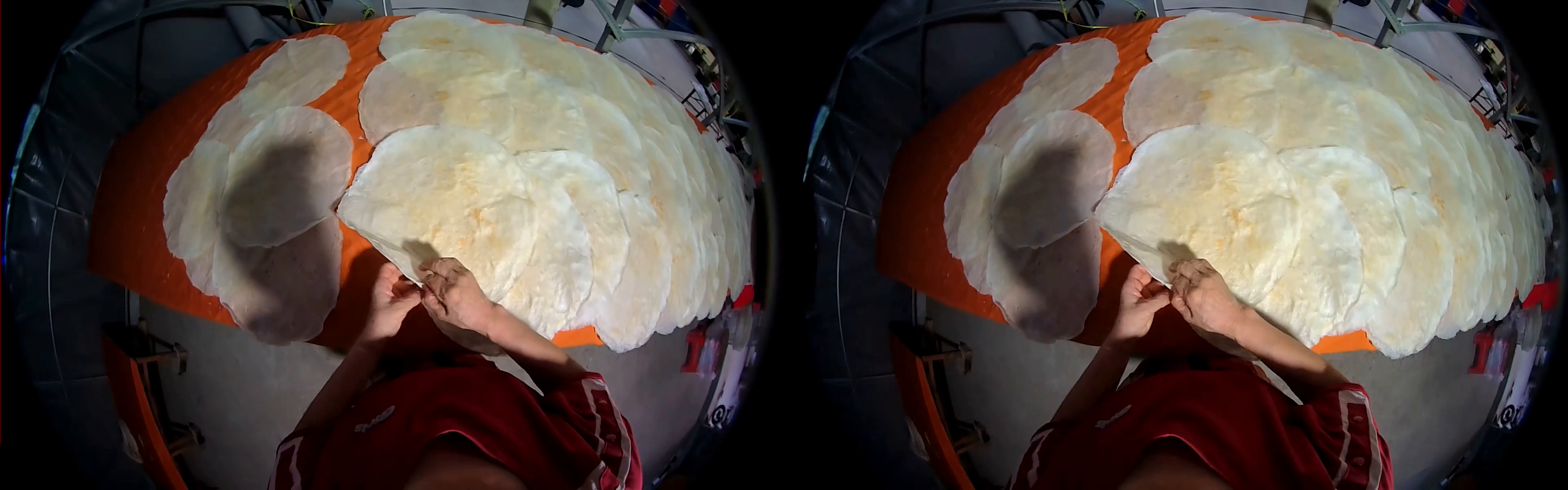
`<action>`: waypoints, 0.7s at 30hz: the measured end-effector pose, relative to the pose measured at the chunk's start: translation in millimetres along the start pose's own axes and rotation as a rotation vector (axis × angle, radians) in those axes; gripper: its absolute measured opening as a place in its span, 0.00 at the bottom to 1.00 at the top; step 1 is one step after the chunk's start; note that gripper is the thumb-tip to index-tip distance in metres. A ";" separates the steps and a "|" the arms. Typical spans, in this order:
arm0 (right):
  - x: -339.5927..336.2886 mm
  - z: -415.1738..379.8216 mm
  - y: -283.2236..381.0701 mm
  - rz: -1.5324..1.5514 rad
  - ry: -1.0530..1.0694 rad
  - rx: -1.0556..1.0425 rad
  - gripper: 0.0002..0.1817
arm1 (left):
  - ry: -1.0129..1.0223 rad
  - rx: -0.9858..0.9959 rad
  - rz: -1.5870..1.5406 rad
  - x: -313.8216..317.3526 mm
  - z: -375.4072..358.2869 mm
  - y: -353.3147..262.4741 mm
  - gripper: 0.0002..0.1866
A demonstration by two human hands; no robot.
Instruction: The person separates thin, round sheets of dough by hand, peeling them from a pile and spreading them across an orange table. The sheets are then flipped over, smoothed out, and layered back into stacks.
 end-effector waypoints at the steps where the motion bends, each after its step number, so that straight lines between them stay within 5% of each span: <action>1: 4.1 -0.4 -3.4 0.048 0.016 0.060 0.06 | -0.020 -0.010 0.023 -2.3 -1.1 6.7 0.21; 5: 9.8 3.3 -18.9 0.333 0.102 0.281 0.04 | -0.116 -0.159 -0.152 -0.3 -1.9 4.6 0.15; 9: 15.9 3.1 -31.0 0.500 0.138 0.385 0.02 | -0.193 -0.128 0.012 -9.4 0.7 8.7 0.10; 12: 2.9 4.1 -42.1 0.450 -0.059 0.556 0.01 | -0.233 0.038 0.367 -45.5 4.2 35.1 0.08; 15: -14.5 11.4 -61.0 0.179 -0.272 0.505 0.04 | -0.344 -0.181 0.047 -46.3 -6.6 31.3 0.08; 19: 32.3 12.6 -29.3 -0.154 0.114 0.314 0.17 | -0.379 -0.066 -0.048 -37.3 16.1 17.6 0.08; 21: 54.8 8.5 -31.0 -0.308 0.522 0.342 0.14 | -0.386 -0.014 0.045 -42.1 19.3 14.4 0.09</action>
Point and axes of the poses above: each hand's wrist, its own z-axis towards the middle knuckle, its own x-axis out of the palm, y = z × x, the point moved 4 cm from there along z, towards the middle knuckle, and after that the axes turned 2 degrees about -z, right-handed, at the moved point
